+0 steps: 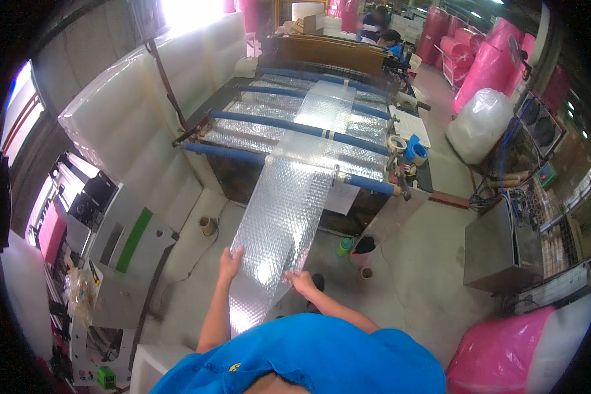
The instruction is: The person handles a large sheet of bubble wrap, pulling it from a roll and smoothing it over a series of rollers on a machine. They repeatedly adjust the sheet's position and fold it over itself while standing in a factory setting.
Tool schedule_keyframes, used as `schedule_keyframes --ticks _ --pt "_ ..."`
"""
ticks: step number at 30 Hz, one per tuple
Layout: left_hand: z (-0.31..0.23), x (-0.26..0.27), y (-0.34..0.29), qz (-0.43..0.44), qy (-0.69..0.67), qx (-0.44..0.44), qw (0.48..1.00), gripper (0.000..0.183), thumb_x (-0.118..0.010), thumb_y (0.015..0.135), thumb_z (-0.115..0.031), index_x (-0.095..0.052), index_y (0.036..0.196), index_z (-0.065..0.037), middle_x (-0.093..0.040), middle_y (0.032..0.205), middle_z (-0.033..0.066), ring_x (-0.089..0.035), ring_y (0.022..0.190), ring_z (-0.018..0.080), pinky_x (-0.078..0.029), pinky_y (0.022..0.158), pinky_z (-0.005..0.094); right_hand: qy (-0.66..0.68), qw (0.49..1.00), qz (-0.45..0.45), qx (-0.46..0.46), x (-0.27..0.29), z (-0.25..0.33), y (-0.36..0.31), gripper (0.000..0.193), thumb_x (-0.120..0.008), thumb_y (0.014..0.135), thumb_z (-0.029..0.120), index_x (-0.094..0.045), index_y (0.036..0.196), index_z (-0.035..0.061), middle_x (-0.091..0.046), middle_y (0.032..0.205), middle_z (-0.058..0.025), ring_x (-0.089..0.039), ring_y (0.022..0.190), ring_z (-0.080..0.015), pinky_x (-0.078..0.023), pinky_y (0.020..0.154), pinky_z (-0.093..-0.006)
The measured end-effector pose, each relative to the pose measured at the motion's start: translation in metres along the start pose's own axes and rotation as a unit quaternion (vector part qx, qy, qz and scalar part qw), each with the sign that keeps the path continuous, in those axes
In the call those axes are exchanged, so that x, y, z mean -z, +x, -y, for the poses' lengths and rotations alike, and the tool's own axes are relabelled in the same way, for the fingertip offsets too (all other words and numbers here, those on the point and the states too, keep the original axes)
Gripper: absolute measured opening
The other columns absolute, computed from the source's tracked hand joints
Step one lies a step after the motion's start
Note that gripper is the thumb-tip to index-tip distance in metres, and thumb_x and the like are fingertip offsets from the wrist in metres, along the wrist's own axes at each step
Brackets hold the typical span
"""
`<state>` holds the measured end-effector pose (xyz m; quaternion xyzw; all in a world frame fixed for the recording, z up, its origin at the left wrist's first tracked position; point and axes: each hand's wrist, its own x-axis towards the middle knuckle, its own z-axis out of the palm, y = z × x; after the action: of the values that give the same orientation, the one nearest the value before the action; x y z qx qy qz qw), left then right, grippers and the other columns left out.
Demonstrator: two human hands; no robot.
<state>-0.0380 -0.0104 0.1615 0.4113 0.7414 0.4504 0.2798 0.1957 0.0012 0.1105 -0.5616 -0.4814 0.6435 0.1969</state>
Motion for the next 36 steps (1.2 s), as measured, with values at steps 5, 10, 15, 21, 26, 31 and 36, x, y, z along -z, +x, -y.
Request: schedule_keyframes --ticks 5,10,15,21,26,31,36 --pt "-0.024 0.028 0.004 -0.049 0.034 -0.043 0.997 0.039 -0.061 0.067 -0.034 -0.049 0.08 0.001 -0.056 0.074 0.0168 -0.054 0.069 0.024 -0.041 0.063 0.033 0.135 0.981 0.027 0.135 -0.006 0.03 -0.038 0.028 -0.052 0.079 0.029 -0.057 0.079 0.0014 -0.057 0.073 -0.0039 -0.053 0.064 -0.0103 -0.04 0.057 -0.0232" --pt "-0.062 0.047 0.003 -0.043 0.023 -0.009 0.999 0.034 -0.058 0.071 -0.031 -0.048 0.079 0.0 -0.054 0.068 0.0163 -0.051 0.064 0.024 -0.04 0.061 0.0337 0.143 0.976 0.017 0.166 -0.007 0.07 -0.064 0.03 -0.051 0.079 0.03 -0.055 0.08 0.0003 -0.057 0.073 -0.0043 -0.053 0.066 -0.0108 -0.04 0.057 -0.0235" --pt "0.003 0.015 0.007 -0.018 0.06 -0.016 0.998 0.039 -0.054 0.073 -0.035 -0.049 0.088 0.001 -0.055 0.081 0.0196 -0.053 0.077 0.0297 -0.04 0.068 0.0344 0.157 0.984 0.032 0.076 -0.003 0.043 -0.052 0.03 -0.051 0.079 0.03 -0.054 0.084 0.0009 -0.057 0.077 -0.0047 -0.054 0.068 -0.0109 -0.041 0.056 -0.024" --pt "0.039 -0.021 0.011 0.044 0.132 0.079 0.987 0.053 -0.047 0.074 -0.044 -0.045 0.105 -0.001 -0.05 0.102 0.0217 -0.047 0.096 0.0336 -0.037 0.08 0.0373 -0.025 0.996 0.087 -0.02 0.028 -0.018 0.016 0.03 -0.054 0.077 0.031 -0.055 0.09 0.0037 -0.057 0.085 -0.0036 -0.054 0.075 -0.0117 -0.044 0.055 -0.026" --pt "0.05 -0.035 0.02 0.088 0.179 0.121 0.972 0.057 -0.042 0.076 -0.048 -0.042 0.109 -0.002 -0.048 0.105 0.0209 -0.045 0.1 0.0336 -0.036 0.082 0.038 -0.121 0.975 0.145 -0.118 0.041 -0.021 0.05 0.039 -0.058 0.072 0.038 -0.057 0.096 0.0081 -0.056 0.092 -0.0038 -0.052 0.083 -0.0146 -0.046 0.061 -0.0282" --pt "0.073 -0.056 0.034 0.1 0.197 0.157 0.963 0.059 -0.04 0.076 -0.048 -0.04 0.113 -0.002 -0.045 0.109 0.0212 -0.042 0.103 0.0331 -0.034 0.085 0.0372 -0.148 0.968 0.204 -0.012 0.051 -0.038 0.078 0.029 -0.061 0.07 0.034 -0.063 0.086 0.0098 -0.061 0.083 -0.0025 -0.055 0.074 -0.0102 -0.044 0.065 -0.0241" --pt "0.099 -0.071 0.045 0.14 0.188 0.176 0.956 0.063 -0.04 0.077 -0.049 -0.036 0.116 0.0 -0.042 0.113 0.0218 -0.039 0.107 0.0321 -0.031 0.089 0.0358 -0.191 0.948 0.251 -0.046 0.057 -0.057 0.104 0.037 -0.059 0.069 0.041 -0.062 0.089 0.0102 -0.06 0.085 -0.0008 -0.055 0.07 -0.0108 -0.043 0.067 -0.0227"
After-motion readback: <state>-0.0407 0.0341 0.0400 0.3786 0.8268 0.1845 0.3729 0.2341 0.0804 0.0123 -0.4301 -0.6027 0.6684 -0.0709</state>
